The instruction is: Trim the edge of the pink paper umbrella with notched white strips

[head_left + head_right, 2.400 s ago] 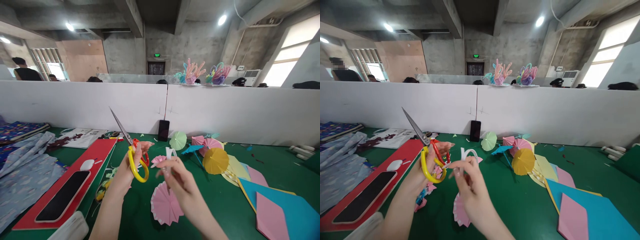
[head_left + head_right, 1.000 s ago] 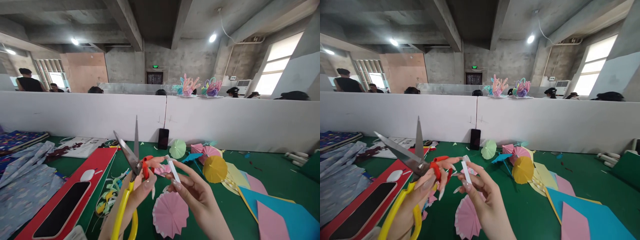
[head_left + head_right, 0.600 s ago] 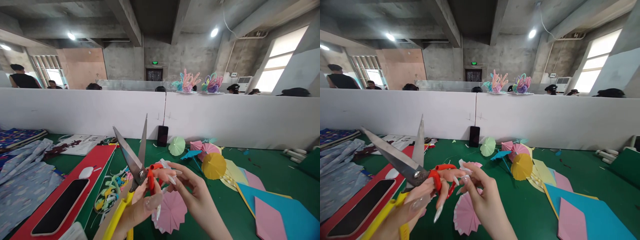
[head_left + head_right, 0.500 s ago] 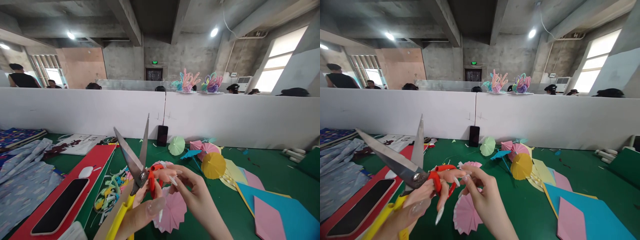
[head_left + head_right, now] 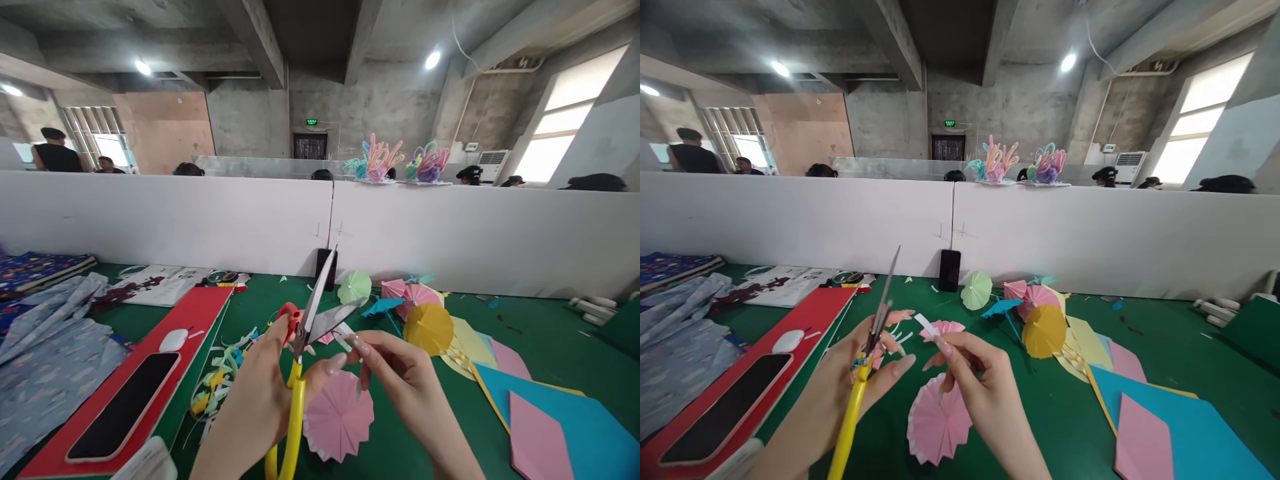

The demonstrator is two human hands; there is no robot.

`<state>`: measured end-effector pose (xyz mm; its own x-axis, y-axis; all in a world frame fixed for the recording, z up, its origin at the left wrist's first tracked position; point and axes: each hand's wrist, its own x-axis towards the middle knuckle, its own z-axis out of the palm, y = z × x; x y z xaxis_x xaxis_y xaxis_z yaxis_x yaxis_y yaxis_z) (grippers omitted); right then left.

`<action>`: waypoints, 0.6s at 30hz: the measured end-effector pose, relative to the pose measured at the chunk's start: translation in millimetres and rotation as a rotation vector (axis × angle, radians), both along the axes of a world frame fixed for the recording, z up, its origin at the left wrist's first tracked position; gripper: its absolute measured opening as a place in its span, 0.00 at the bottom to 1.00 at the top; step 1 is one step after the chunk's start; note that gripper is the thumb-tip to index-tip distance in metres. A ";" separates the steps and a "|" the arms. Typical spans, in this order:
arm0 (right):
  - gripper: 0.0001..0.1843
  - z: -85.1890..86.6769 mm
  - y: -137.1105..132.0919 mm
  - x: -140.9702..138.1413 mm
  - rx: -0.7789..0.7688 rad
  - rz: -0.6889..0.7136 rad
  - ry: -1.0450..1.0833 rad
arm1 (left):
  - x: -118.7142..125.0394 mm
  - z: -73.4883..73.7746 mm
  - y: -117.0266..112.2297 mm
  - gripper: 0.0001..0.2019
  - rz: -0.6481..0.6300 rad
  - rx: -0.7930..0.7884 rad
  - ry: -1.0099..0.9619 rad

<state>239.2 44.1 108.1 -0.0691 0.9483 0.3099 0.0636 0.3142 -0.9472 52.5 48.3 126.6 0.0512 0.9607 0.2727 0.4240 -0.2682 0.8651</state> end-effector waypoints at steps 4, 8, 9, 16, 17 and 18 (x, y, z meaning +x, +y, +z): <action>0.09 2.1 -5.6 5.3 0.124 -0.084 0.025 | 2.1 5.8 4.0 0.17 -0.008 -0.133 0.228; 0.09 1.1 -11.3 9.9 0.277 -0.133 0.078 | 3.1 11.3 3.8 0.19 -0.060 -0.153 0.232; 0.09 0.8 -12.3 10.7 0.305 -0.138 0.099 | 2.8 10.9 3.0 0.17 -0.071 -0.142 0.231; 0.10 4.4 -16.5 15.6 0.383 -0.117 0.009 | -0.9 -3.2 -3.4 0.21 -0.101 -0.059 0.322; 0.11 5.1 -17.0 16.6 0.393 -0.099 -0.015 | -0.8 -3.9 -4.2 0.20 -0.112 -0.059 0.334; 0.12 5.9 -17.5 17.5 0.402 -0.081 -0.040 | -0.4 -4.0 -4.9 0.19 -0.122 -0.059 0.341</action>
